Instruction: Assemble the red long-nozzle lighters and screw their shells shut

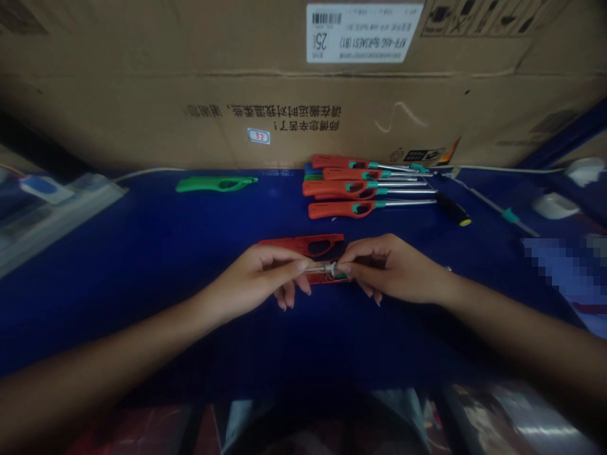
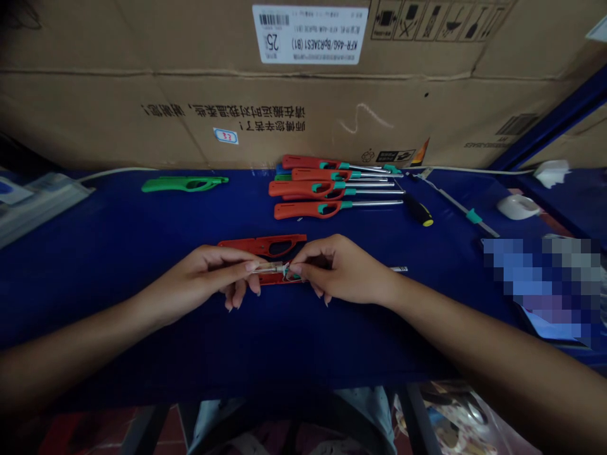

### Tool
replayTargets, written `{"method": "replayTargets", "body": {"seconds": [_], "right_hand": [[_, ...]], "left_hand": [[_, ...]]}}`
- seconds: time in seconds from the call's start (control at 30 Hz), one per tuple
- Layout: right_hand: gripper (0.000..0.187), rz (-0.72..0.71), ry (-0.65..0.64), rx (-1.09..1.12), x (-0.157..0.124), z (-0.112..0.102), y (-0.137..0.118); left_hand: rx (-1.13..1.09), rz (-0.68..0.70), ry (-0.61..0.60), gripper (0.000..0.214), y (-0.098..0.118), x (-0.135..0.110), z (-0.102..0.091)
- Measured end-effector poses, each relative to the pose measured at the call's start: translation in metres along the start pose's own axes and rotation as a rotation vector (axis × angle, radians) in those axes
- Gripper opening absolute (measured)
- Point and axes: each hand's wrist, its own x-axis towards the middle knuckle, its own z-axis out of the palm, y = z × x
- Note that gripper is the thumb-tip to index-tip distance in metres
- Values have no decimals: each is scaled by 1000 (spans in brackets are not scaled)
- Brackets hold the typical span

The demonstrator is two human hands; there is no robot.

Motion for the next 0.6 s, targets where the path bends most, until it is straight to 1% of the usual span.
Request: {"method": "replayTargets", "body": {"seconds": [0.33,0.6], "right_hand": [[19,-19,52,-7,1,2,4],[25,-29,60,46,0,5,1]], "left_hand": [[3,-2,33,24,-1,1,2],[59,17,9,27,-1,0,1]]}}
